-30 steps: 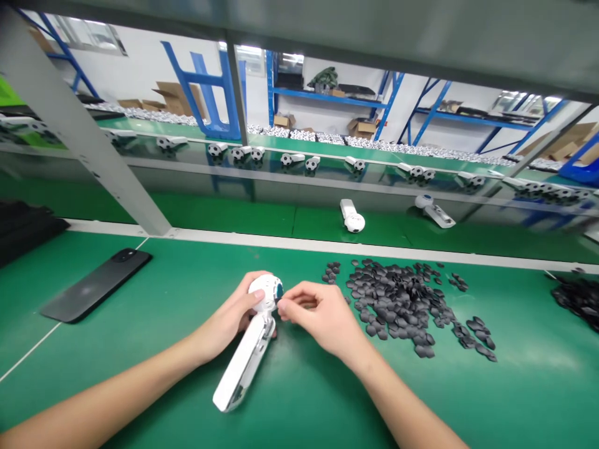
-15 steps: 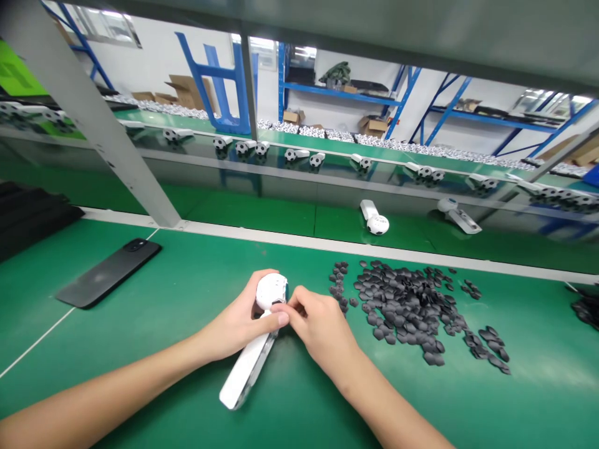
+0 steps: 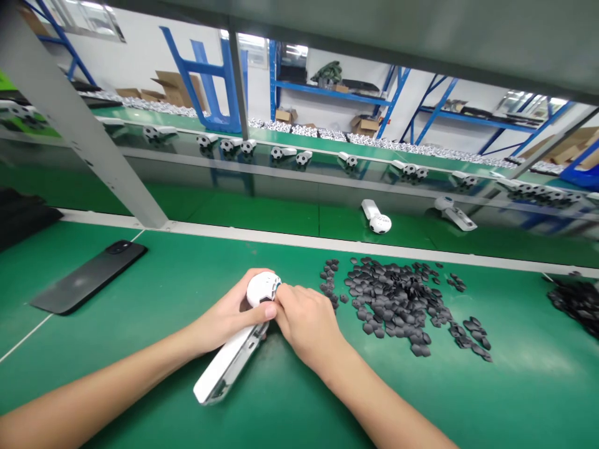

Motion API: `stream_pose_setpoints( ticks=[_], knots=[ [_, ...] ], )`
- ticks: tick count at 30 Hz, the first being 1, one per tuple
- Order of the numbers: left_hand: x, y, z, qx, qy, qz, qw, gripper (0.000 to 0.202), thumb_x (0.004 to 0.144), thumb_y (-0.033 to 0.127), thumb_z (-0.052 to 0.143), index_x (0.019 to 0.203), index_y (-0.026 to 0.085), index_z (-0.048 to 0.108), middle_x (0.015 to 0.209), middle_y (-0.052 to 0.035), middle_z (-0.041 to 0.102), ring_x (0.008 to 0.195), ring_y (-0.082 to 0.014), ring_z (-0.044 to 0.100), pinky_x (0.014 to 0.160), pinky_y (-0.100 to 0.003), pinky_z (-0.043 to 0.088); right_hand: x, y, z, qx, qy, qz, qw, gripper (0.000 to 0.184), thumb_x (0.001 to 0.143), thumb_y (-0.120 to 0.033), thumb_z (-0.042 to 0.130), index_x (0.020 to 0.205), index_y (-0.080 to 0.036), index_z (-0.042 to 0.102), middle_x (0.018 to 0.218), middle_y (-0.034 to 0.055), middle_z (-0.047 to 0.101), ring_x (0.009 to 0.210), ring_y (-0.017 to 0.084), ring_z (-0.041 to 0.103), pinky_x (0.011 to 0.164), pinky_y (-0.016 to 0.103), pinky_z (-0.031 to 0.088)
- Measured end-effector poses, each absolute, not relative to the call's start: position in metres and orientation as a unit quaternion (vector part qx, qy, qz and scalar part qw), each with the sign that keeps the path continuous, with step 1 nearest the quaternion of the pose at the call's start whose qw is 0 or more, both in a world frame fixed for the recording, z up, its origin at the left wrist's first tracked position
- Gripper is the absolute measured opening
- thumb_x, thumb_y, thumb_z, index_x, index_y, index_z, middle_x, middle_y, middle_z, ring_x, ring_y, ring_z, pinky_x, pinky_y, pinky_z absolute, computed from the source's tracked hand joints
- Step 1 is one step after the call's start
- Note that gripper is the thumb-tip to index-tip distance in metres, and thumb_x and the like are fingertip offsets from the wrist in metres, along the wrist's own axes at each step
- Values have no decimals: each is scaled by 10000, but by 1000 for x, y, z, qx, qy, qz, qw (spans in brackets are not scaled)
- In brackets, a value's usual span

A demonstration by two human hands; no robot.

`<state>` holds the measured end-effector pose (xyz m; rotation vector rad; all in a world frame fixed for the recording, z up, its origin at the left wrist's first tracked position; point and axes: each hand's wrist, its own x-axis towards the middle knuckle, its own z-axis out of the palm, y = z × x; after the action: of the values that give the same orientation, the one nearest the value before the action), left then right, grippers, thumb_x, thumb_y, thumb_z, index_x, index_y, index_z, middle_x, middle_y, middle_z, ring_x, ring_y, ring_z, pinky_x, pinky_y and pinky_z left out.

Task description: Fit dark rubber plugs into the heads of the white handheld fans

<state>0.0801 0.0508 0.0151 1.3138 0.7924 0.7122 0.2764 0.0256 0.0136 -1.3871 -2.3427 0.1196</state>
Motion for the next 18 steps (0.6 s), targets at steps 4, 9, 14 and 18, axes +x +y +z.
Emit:
stream_pose_setpoints(
  ticks=[4, 9, 14, 18],
  knots=[
    [76, 55, 21, 503, 367, 261, 738, 637, 872, 495, 765, 1338, 273, 391, 849, 19, 603, 555, -165, 645, 528, -302, 541, 298, 34, 25, -470, -861, 82, 178, 307, 1114, -320, 374, 999, -222, 641, 906, 46, 730, 824, 204, 672, 696, 290, 443],
    [71, 55, 27, 498, 384, 275, 727, 494, 871, 471, 772, 1213, 241, 499, 932, -7, 620, 565, -173, 701, 519, -298, 569, 353, 54, 27, -580, -791, 29, 194, 273, 1080, -329, 484, 1188, -271, 728, 1091, 55, 728, 936, 227, 716, 770, 318, 520],
    [70, 57, 28, 502, 387, 291, 717, 484, 845, 478, 793, 1165, 228, 530, 881, 8, 600, 523, -166, 688, 481, -289, 567, 377, 59, 26, -596, -790, 37, 142, 262, 1057, -346, 532, 1122, -309, 784, 1055, 42, 717, 881, 218, 723, 698, 315, 521],
    [70, 58, 27, 493, 400, 290, 716, 513, 834, 496, 803, 1175, 242, 517, 881, 8, 623, 542, -170, 701, 487, -273, 561, 372, 56, 27, -583, -805, 42, 100, 213, 1020, -396, 607, 1065, -319, 801, 1046, 34, 717, 845, 213, 718, 652, 313, 515]
  ],
)
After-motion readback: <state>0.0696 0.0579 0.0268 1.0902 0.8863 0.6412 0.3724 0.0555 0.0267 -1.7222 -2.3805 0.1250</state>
